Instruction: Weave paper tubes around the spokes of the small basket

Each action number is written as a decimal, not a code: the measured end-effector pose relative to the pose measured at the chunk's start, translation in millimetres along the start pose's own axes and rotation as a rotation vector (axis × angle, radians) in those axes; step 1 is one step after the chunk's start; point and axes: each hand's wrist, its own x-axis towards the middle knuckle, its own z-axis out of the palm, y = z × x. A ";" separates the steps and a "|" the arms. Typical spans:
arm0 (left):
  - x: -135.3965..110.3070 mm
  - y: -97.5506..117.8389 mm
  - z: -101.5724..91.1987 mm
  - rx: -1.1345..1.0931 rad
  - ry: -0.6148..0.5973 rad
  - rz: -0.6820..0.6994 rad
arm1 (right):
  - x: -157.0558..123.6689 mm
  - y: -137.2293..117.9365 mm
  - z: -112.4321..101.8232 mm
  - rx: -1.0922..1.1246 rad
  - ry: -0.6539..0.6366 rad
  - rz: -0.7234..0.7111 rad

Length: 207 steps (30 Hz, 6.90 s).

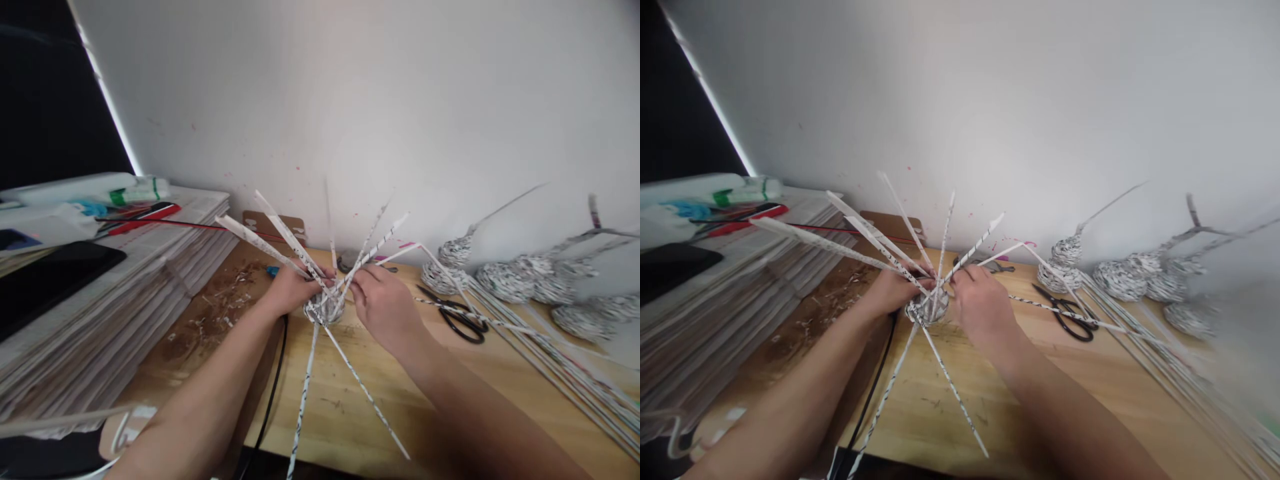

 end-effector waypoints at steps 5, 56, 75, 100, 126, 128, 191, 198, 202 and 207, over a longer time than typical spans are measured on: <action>1.7 -2.8 -1.7 -0.002 0.008 0.010 | -1.3 3.5 4.5 0.027 0.052 -0.058; 2.0 -21.1 31.1 -0.063 0.078 -0.010 | -38.5 22.4 36.7 1.341 -0.211 0.841; -4.2 -23.8 46.8 -0.035 0.031 -0.052 | -47.8 12.5 35.4 1.106 0.242 0.614; -6.8 -26.9 53.5 -0.086 -0.031 0.028 | -53.0 -0.2 22.1 0.798 0.185 0.158; -8.7 -27.0 58.9 0.053 0.060 0.089 | -35.3 36.3 -7.4 0.087 -0.388 0.498; -8.5 -28.2 59.0 0.028 0.040 0.072 | -36.6 38.0 -3.2 0.247 -0.373 0.527; -5.3 -28.5 55.9 -0.458 0.012 -0.251 | -47.0 33.5 14.2 0.374 -0.170 0.302; -5.1 -27.5 53.9 -0.357 0.008 -0.227 | -47.0 33.2 7.4 0.299 -0.181 0.290; -6.0 -26.0 53.3 -0.328 -0.030 -0.242 | -45.4 38.4 2.7 0.162 -0.147 0.225; -7.2 -26.5 54.3 -0.302 -0.071 -0.245 | -44.3 39.7 1.7 0.049 0.081 0.145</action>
